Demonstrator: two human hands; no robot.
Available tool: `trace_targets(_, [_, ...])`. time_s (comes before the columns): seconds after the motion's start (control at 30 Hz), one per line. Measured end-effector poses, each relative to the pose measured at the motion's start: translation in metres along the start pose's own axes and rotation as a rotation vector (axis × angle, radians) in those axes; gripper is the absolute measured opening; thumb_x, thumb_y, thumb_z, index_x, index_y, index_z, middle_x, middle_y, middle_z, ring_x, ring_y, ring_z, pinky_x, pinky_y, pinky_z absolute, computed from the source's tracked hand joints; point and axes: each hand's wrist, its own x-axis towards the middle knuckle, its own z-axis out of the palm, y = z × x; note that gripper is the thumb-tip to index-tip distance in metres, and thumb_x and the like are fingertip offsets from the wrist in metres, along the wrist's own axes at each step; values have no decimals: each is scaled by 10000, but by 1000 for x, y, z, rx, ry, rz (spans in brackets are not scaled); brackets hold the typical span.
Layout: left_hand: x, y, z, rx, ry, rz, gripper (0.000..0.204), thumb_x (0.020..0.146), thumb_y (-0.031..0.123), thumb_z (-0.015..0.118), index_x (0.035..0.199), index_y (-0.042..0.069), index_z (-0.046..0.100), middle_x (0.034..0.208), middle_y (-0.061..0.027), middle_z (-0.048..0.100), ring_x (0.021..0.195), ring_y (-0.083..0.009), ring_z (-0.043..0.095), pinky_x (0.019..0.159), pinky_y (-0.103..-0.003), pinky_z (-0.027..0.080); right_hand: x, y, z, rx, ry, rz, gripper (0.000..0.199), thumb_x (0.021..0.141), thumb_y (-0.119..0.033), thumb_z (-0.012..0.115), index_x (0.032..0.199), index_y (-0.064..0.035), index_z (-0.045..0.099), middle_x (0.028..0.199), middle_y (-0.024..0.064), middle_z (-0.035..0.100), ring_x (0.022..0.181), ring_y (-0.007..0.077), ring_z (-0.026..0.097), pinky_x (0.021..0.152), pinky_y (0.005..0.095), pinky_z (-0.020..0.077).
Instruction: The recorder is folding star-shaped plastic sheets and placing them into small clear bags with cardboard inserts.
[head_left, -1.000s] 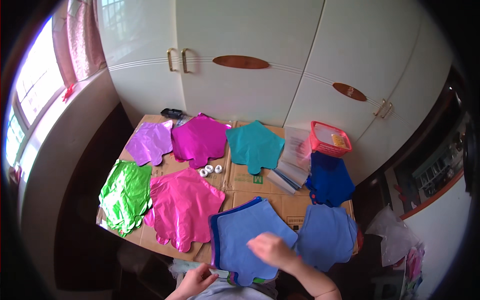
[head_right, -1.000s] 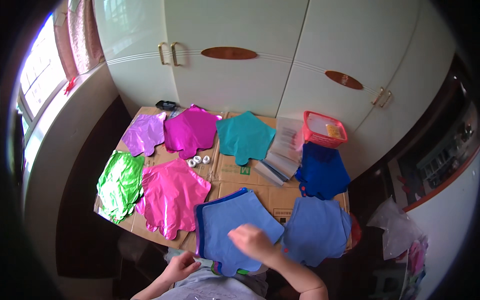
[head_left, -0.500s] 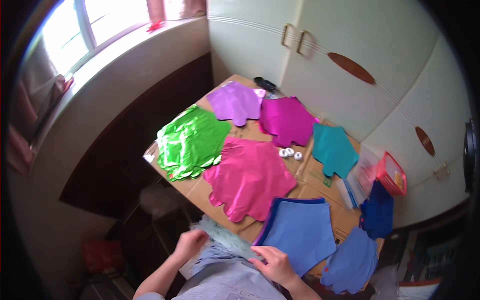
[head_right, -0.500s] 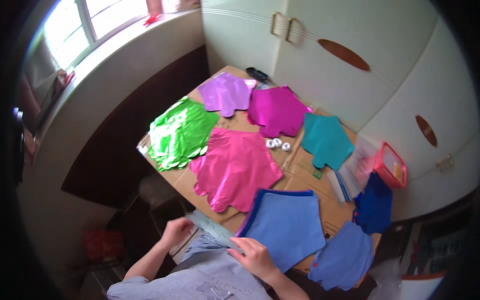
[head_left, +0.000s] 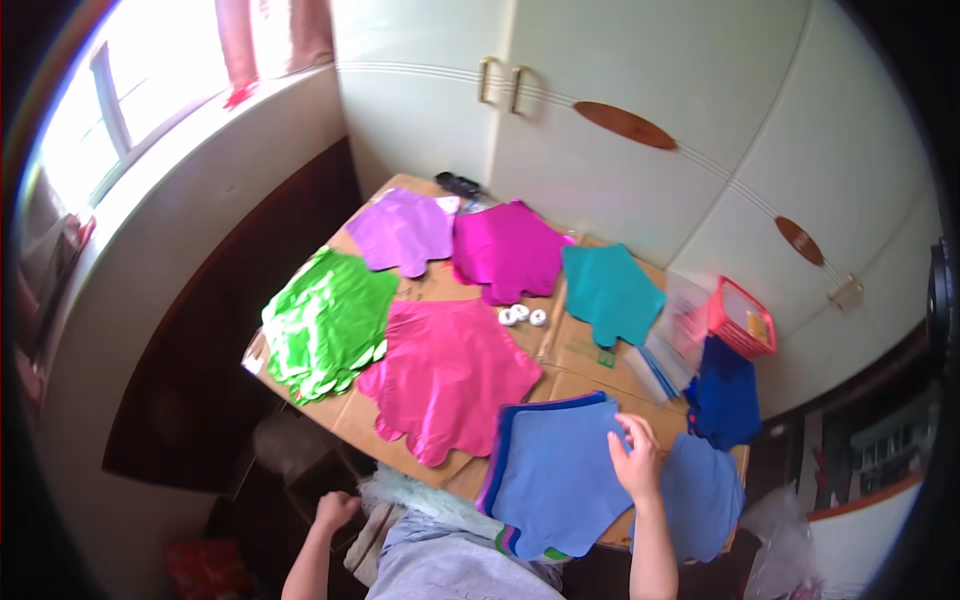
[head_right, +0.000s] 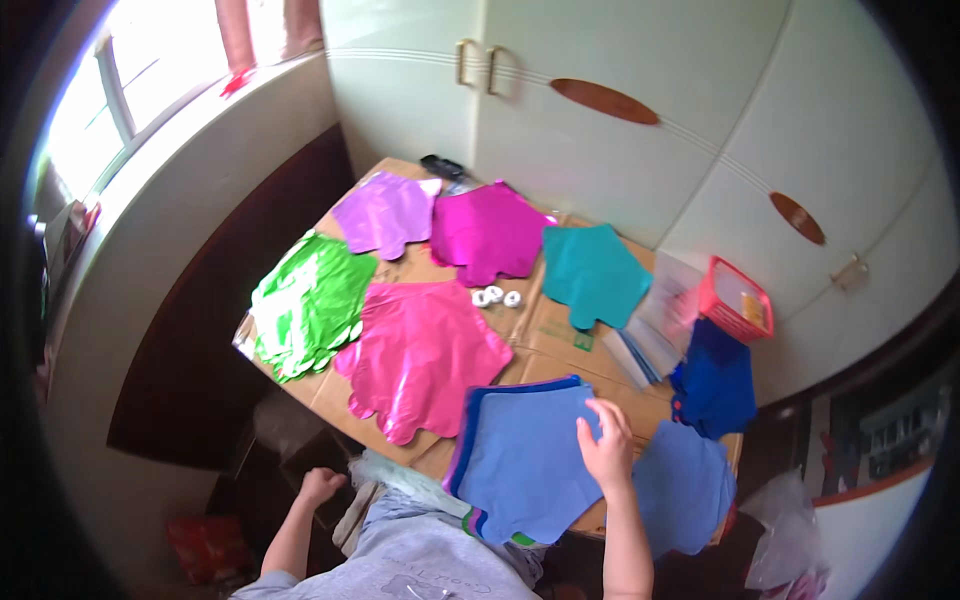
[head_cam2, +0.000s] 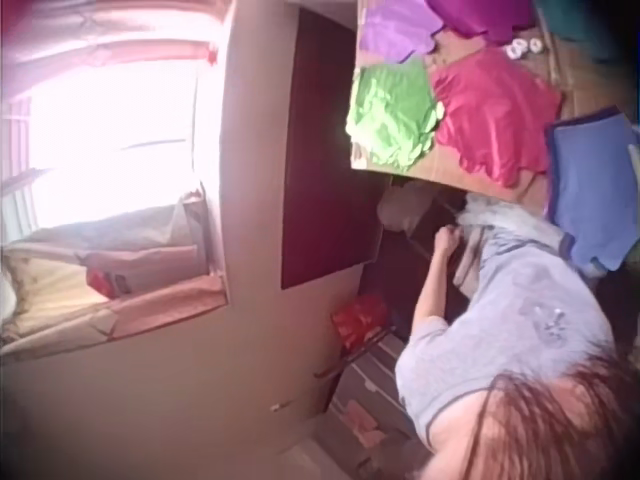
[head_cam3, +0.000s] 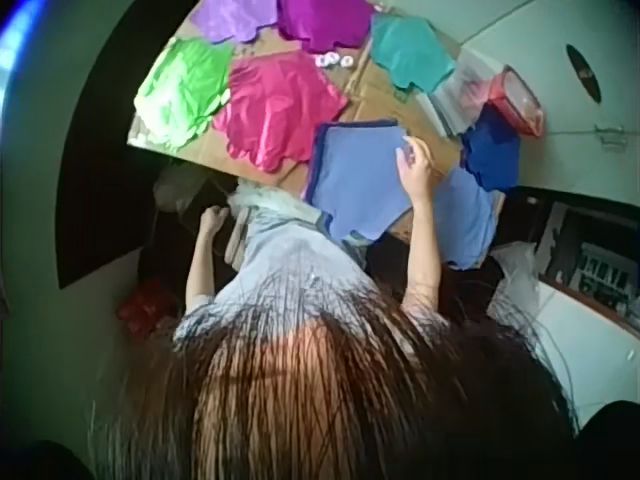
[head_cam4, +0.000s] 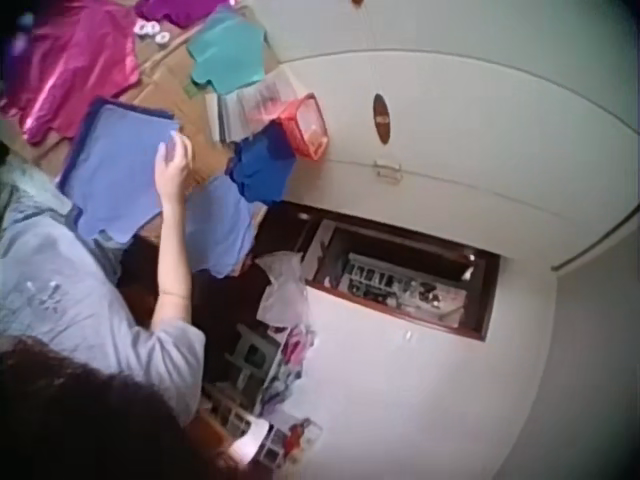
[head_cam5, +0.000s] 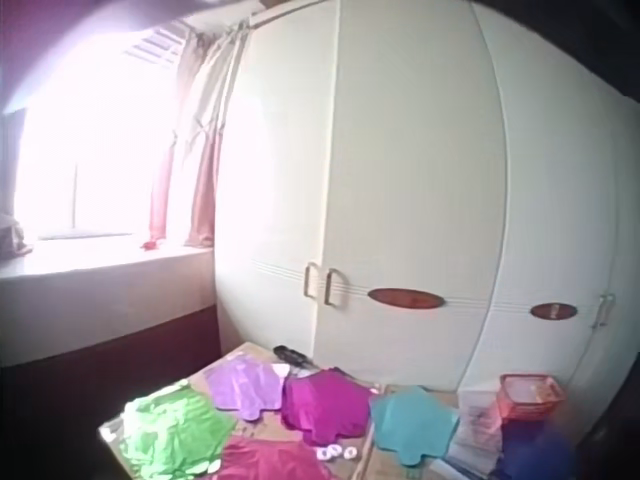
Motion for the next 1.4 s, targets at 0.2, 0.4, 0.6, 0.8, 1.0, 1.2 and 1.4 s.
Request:
trace_targets(0.2, [-69,155,22,-678,-969,455,520,916,215,617,1338,-21,425,1277,-115,549,1153,-184,520,1012,-324,387,21,57,21,189,47,38,350,838,-40,624,1178,-20,545,1193,123,517,1048,234,567,836,328,508])
trace_targets(0.4, [-103,211,62,-993,-1347,61,523,928,188,578,1367,-8,374,1307,-133,514,1201,-234,504,1058,-384,364,21,55,59,615,96,118,328,854,52,537,1178,8,513,1261,136,435,1145,227,521,1022,339,404])
trace_targets(0.6, [-108,236,71,-1234,-1618,-303,517,932,175,532,1356,-54,343,1333,-216,468,1223,-307,492,1062,-472,386,21,51,59,557,99,107,301,864,33,520,1164,14,518,1264,154,441,1193,233,492,1029,344,399])
trace_targets(0.8, [-121,259,78,-1392,-1847,-432,609,907,255,538,1347,-102,314,1368,-272,406,1339,-356,347,1109,-508,295,23,52,57,701,81,206,274,902,37,465,1170,8,513,1285,107,441,1198,180,473,1049,307,349])
trace_targets(1.0, [-127,263,89,-1393,-1863,-449,578,875,292,581,1274,-85,401,1257,-241,496,1259,-346,428,1087,-500,317,21,65,62,892,88,341,241,945,-15,448,1174,-12,522,1200,77,535,1145,142,483,1003,265,352])
trace_targets(1.2, [-108,240,117,-1392,-1871,-468,316,901,211,559,1097,-30,500,1026,-160,580,1026,-286,548,998,-465,413,22,56,58,961,58,318,238,945,-14,447,1169,-8,527,1172,70,548,1143,136,481,999,262,350])
trace_targets(1.4, [-140,280,67,-1242,-1443,-484,167,955,186,491,948,20,477,856,-83,515,751,-197,481,829,-377,448,22,62,50,829,8,314,266,908,-12,459,1163,-5,534,1269,110,473,1190,190,475,1024,304,355])
